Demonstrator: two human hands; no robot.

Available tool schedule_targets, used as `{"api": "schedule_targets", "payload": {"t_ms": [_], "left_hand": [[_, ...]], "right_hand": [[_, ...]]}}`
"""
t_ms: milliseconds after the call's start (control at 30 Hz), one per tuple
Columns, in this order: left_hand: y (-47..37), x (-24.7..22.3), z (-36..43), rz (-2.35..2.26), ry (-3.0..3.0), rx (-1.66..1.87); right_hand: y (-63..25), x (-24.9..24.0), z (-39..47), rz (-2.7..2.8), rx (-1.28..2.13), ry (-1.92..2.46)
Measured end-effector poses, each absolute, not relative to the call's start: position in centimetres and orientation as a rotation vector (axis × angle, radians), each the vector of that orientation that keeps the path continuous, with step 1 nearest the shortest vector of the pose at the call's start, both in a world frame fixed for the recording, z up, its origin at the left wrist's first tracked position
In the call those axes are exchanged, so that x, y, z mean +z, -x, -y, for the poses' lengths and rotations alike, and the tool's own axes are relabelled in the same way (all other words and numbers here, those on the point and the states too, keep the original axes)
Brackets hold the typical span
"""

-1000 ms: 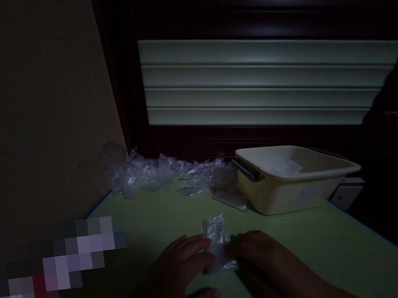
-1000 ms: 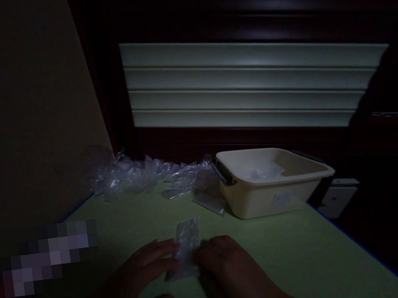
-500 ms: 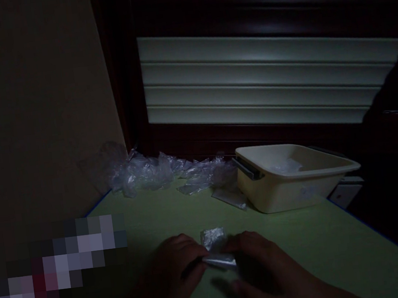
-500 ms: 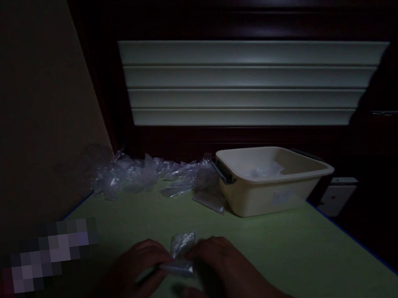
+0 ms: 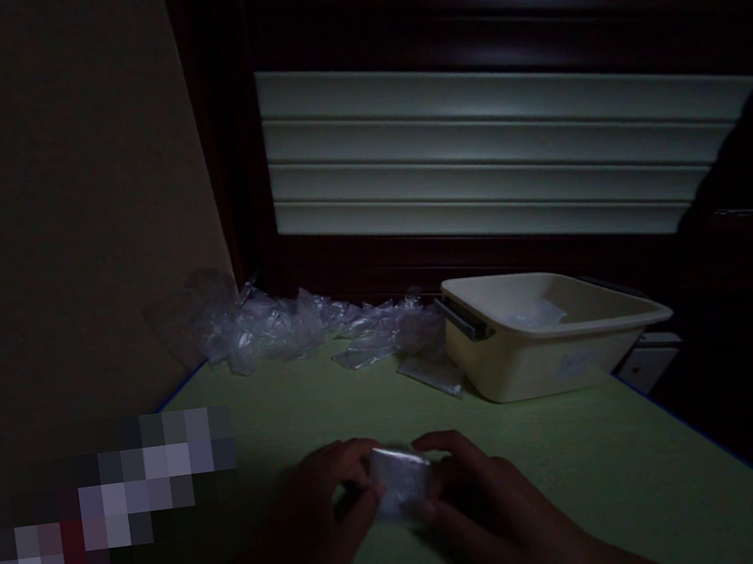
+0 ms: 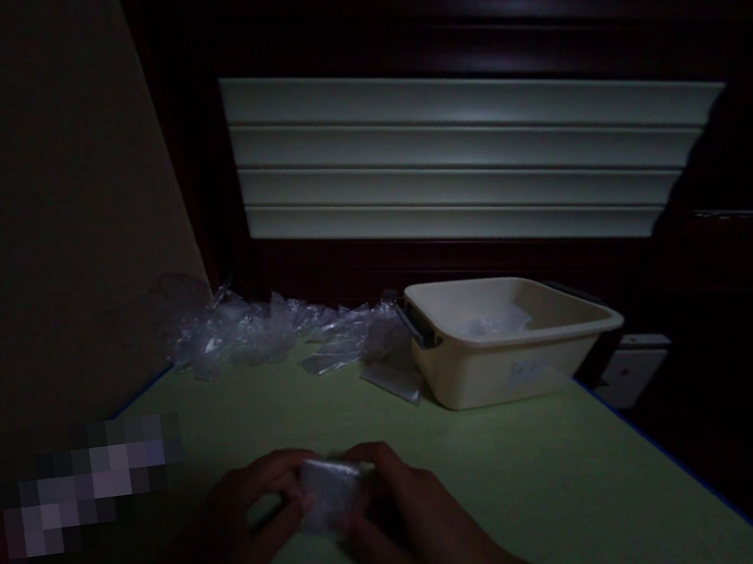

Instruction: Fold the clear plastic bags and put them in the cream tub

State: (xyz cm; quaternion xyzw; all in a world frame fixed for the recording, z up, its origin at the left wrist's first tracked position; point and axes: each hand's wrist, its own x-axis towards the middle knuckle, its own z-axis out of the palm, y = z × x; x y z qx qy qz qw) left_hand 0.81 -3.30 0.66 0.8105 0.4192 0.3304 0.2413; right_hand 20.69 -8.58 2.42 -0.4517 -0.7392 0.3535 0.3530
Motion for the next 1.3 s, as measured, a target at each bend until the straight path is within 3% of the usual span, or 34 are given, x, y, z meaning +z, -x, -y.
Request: {"api": "schedule_targets", "payload": {"t_ms": [333, 767, 1033, 1300], "left_hand": [[-0.6, 0.8, 3.3, -1.083, -2.476, 0.89], [-0.6, 0.7, 2.9, -0.999, -2.6, 0.861], [-0.2, 1.5, 3.4, -1.153, -2.585, 1.027], [-0.2, 0.8, 2.9, -1.071, -2.398, 0.981]], "right_hand": [[-21.1, 4.2, 9.1, 2.171, 0.573, 1.189], [-20.9, 2.3, 8.4, 2.592, 0.054, 0.779], [-21.1, 3.3, 8.7, 2.627, -0.018, 0.98], [-21.2, 3.2, 8.5, 2.583, 0.196, 1.026]]}}
